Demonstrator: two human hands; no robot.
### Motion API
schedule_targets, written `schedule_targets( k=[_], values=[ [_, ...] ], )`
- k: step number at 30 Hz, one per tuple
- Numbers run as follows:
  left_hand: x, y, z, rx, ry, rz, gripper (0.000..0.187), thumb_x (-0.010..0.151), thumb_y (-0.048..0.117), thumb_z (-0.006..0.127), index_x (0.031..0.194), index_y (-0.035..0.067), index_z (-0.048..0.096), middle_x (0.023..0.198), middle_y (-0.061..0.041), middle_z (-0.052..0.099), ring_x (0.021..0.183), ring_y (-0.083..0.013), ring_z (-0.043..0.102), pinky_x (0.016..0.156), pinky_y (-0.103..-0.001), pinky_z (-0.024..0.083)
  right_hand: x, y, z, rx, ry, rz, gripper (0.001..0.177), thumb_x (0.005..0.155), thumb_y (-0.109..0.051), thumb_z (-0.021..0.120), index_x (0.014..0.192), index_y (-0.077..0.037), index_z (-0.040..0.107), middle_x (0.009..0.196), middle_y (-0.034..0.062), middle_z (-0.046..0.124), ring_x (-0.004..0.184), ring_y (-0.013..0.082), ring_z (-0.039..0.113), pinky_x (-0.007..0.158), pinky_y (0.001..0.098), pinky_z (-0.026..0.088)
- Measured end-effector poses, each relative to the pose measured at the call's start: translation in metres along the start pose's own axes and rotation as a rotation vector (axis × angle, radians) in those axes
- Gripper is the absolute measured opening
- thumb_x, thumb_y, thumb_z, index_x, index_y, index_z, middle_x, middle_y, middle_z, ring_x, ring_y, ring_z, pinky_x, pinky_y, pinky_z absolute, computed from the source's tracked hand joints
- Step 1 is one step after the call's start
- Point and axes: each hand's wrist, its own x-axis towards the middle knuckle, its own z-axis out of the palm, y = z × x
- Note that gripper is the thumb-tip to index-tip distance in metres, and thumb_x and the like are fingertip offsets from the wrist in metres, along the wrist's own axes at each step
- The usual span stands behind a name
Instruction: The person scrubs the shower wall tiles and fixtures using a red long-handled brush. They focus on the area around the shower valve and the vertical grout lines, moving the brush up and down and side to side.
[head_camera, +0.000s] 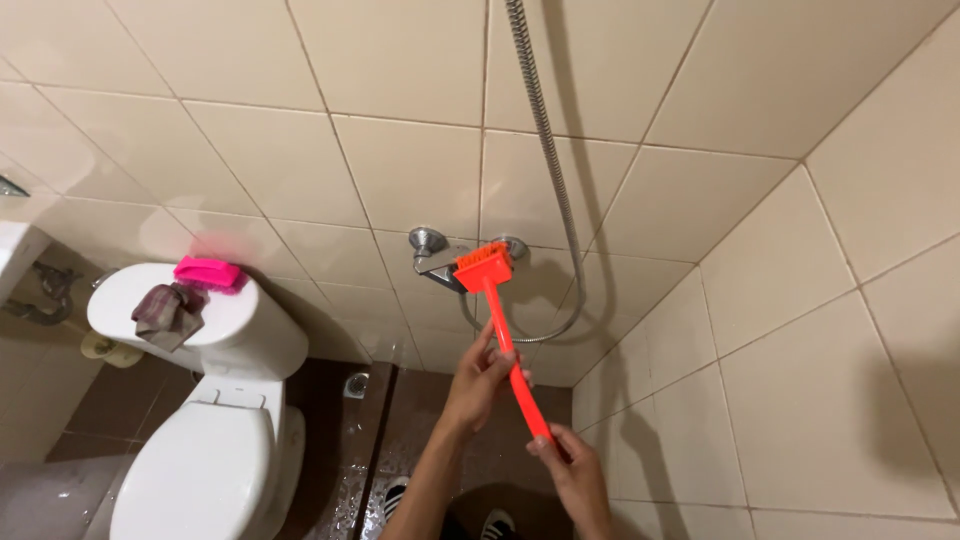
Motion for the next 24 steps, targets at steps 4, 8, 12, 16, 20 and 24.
schedule_targets(
  k=[4,8,12,16,20,24],
  values=[
    [-0.003,0.002,0.0,0.03,0.006,-0.098,0.075,0.098,0.006,0.058,0.163,0.019,0.022,0.097,-0.01,0.066,0.081,-0.0207,0.07,0.076,-0.041,0.067,-0.003,0.006,0.001,-0.038,-0.022,0.054,0.031,0.093,-0.026,0.068,0.108,0.0,0.074,0.089,0.0088,0.081,0.089,0.0154,0.077,0.086,0.0294,0.058],
    [-0.002,-0.009,-0.005,0.068,0.053,-0.157,0.074,0.099,0.009,0.059,0.163,0.019,0.024,0.101,-0.009,0.067,0.084,-0.0211,0.073,0.072,-0.037,0.063,0.002,0.026,-0.006,-0.014,-0.041,0.05,0.033,0.092,-0.026,0.069,0.113,0.0,0.074,0.09,0.0085,0.08,0.089,0.0153,0.075,0.086,0.0296,0.058],
    [-0.018,0.003,0.007,0.101,0.018,-0.133,0.073,0.099,0.012,0.06,0.164,0.019,0.027,0.102,-0.009,0.067,0.088,-0.0211,0.074,0.075,-0.034,0.062,-0.001,0.014,-0.011,-0.058,-0.02,0.069,0.038,0.089,-0.026,0.073,0.118,-0.001,0.074,0.091,0.0064,0.081,0.087,0.0119,0.072,0.084,0.0275,0.055],
    [-0.026,0.017,0.005,0.124,0.006,-0.119,0.071,0.098,0.011,0.06,0.162,0.018,0.03,0.108,-0.007,0.069,0.095,-0.0211,0.075,0.081,-0.035,0.063,0.005,0.006,-0.011,-0.199,0.04,0.068,0.04,0.089,-0.027,0.076,0.119,-0.001,0.073,0.09,0.0048,0.079,0.082,0.01,0.064,0.078,0.0267,0.052],
    [-0.023,0.019,-0.009,0.121,0.043,-0.127,0.07,0.099,0.013,0.059,0.161,0.024,0.029,0.105,-0.005,0.066,0.097,-0.0218,0.073,0.08,-0.037,0.062,0.007,-0.002,-0.003,-0.176,-0.002,0.026,0.038,0.089,-0.028,0.075,0.118,-0.003,0.075,0.086,0.0042,0.077,0.079,0.0089,0.063,0.075,0.026,0.052],
    [-0.006,0.009,-0.029,0.057,0.005,-0.146,0.071,0.099,0.013,0.059,0.162,0.023,0.029,0.104,-0.005,0.065,0.096,-0.0238,0.073,0.082,-0.039,0.063,0.017,0.013,0.006,-0.179,0.01,-0.005,0.037,0.088,-0.025,0.076,0.118,-0.004,0.074,0.086,0.0017,0.076,0.08,0.0085,0.065,0.077,0.0252,0.053]
  ],
)
